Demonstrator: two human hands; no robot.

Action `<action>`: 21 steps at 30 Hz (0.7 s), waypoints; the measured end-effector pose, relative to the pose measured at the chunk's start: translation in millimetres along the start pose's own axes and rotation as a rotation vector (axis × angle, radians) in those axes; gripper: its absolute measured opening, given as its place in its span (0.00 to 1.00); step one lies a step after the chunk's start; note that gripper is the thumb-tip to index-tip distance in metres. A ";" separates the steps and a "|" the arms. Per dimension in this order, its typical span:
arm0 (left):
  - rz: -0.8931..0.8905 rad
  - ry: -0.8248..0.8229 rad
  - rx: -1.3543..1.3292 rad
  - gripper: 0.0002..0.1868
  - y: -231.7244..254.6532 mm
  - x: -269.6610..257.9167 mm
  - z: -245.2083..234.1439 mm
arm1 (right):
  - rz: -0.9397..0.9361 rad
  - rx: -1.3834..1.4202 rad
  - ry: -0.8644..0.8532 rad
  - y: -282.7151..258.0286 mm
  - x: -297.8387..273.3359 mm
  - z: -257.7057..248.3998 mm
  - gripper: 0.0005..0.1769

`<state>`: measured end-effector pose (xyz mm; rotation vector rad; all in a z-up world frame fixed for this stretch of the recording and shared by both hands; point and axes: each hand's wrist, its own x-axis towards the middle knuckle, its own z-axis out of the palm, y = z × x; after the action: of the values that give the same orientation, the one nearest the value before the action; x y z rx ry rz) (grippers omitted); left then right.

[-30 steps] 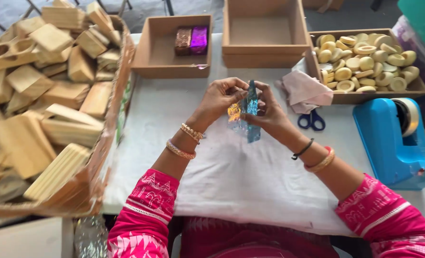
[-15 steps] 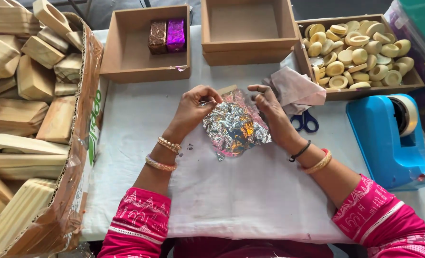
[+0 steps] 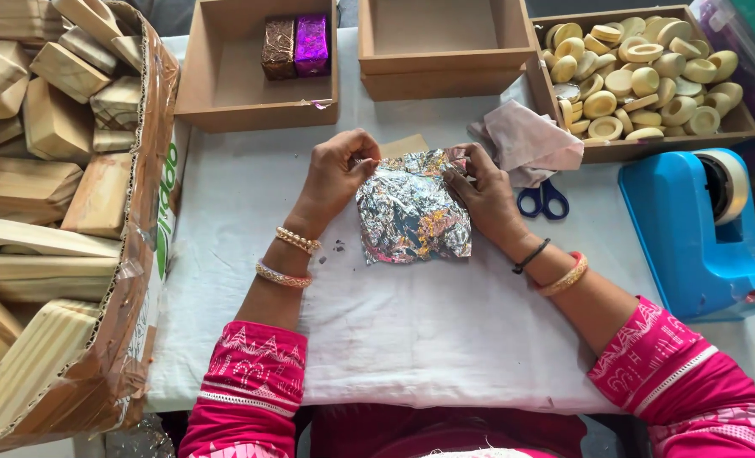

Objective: Wrapping small wooden and plastic objects in decorative foil and organizing them into boxes.

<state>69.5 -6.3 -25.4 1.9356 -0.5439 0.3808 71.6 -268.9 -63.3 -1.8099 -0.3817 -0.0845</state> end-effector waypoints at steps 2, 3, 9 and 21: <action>-0.002 0.001 0.034 0.08 4.3 0.1 -0.6 | -0.039 -0.005 -0.016 2.4 1.3 -2.6 0.15; -0.006 0.003 0.072 0.07 6.3 -0.1 -1.6 | -0.078 -0.007 -0.034 3.7 2.0 -3.0 0.14; 0.014 -0.100 0.082 0.08 14.4 1.2 -8.2 | 0.085 -0.138 -0.044 -7.1 14.1 -18.9 0.14; 0.195 -0.375 0.436 0.10 10.7 -8.6 -5.0 | -0.412 -0.669 -0.539 14.3 104.3 8.9 0.35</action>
<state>56.5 -3.9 -19.3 2.4030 -0.9613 0.2740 173.1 -241.4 -52.4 -2.3747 -1.2237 -0.0056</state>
